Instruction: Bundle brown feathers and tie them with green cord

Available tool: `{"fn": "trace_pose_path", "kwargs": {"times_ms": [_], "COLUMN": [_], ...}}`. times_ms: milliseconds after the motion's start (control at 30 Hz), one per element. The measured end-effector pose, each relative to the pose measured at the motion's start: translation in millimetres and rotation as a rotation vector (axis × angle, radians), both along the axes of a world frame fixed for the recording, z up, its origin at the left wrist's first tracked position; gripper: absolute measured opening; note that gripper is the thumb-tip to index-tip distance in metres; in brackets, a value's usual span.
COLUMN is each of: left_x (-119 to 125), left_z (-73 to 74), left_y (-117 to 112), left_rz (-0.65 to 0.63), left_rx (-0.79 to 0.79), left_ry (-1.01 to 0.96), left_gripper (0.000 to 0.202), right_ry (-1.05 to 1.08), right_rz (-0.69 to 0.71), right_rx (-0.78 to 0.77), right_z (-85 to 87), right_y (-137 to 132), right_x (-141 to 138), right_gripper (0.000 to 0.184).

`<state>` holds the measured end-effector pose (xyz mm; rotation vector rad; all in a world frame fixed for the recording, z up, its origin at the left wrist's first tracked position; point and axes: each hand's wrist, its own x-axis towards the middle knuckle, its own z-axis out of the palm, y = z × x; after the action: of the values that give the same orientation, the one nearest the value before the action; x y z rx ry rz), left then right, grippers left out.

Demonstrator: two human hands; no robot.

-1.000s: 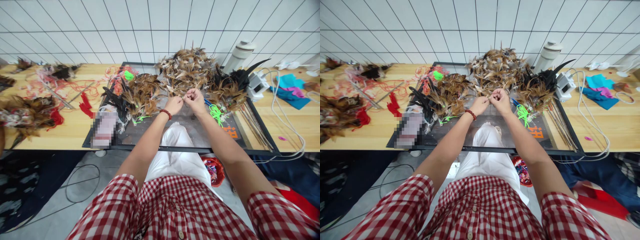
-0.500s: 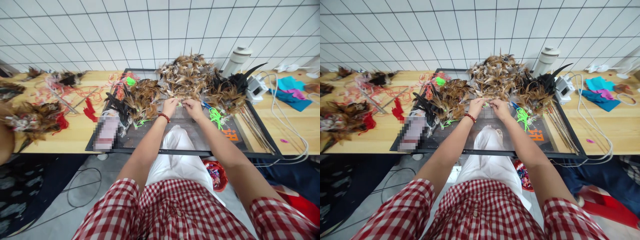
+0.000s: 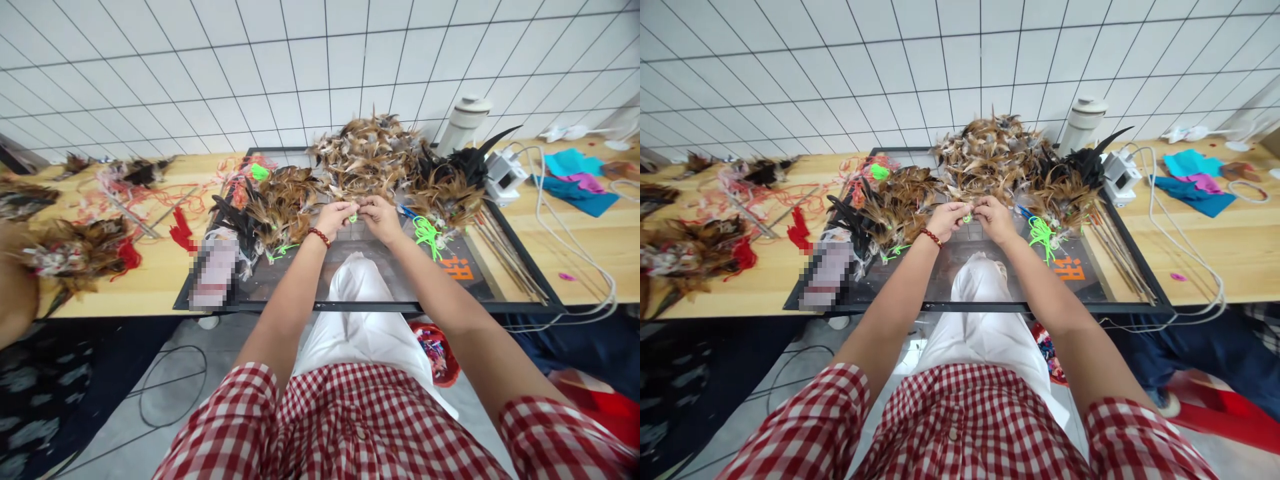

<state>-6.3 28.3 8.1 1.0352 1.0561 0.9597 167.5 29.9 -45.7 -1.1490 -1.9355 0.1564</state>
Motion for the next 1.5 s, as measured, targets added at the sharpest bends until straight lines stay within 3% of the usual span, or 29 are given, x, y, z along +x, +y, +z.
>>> {"fn": "trace_pose_path", "kwargs": {"times_ms": [167, 333, 433, 533, 600, 800, 900, 1033, 1100, 1233, 1367, 1500], "left_x": [4, 6, 6, 5, 4, 5, 8, 13, 15, 19, 23, 28], "left_z": [-1.4, 2.5, 4.2, 4.5, 4.8, 3.6, -3.0, -11.5, -11.0, -4.3, -6.5, -18.6], "left_y": [2, -1, -3, -3, -2, 3, 5, 6, 3, -6, -7, -1], "left_rz": [0.078, 0.053, 0.036, 0.036, 0.048, 0.165, 0.193, 0.173, 0.182, 0.316, 0.278, 0.183], "left_rx": [-0.080, -0.091, -0.083, -0.089, -0.103, -0.064, 0.011, 0.231, 0.374, 0.562, 0.565, 0.477], "left_ry": [-0.011, -0.024, -0.029, -0.078, -0.128, -0.324, -0.212, -0.012, 0.050, 0.263, 0.359, 0.237], "left_gripper": [0.014, 0.019, 0.021, 0.018, 0.014, 0.003, 0.005, 0.007, 0.007, 0.009, 0.010, 0.009], "right_ry": [-0.026, -0.122, -0.156, -0.119, -0.082, 0.268, 0.482, 0.625, 0.586, 0.493, 0.427, 0.283], "right_rz": [-0.080, 0.020, 0.037, 0.033, 0.037, 0.045, 0.104, 0.110, 0.038, -0.133, -0.182, -0.181], "right_rx": [0.046, 0.045, -0.046, -0.099, -0.110, -0.225, -0.330, -0.416, -0.382, -0.345, -0.298, -0.228], "right_z": [11.8, 13.0, 3.3, -3.3, -3.0, 11.3, 17.6, 18.4, 16.4, 11.6, 8.9, 9.2], "right_y": [-6, -6, -1, 5, 6, 0, -3, -2, 0, 3, 0, -7], "right_x": [6, 6, 4, 3, 2, -8, -15, -18, -17, -14, -16, -23], "right_gripper": [0.046, 0.060, 0.056, 0.036, 0.034, 0.063, 0.068, 0.065, 0.062, 0.050, 0.037, 0.025]}}
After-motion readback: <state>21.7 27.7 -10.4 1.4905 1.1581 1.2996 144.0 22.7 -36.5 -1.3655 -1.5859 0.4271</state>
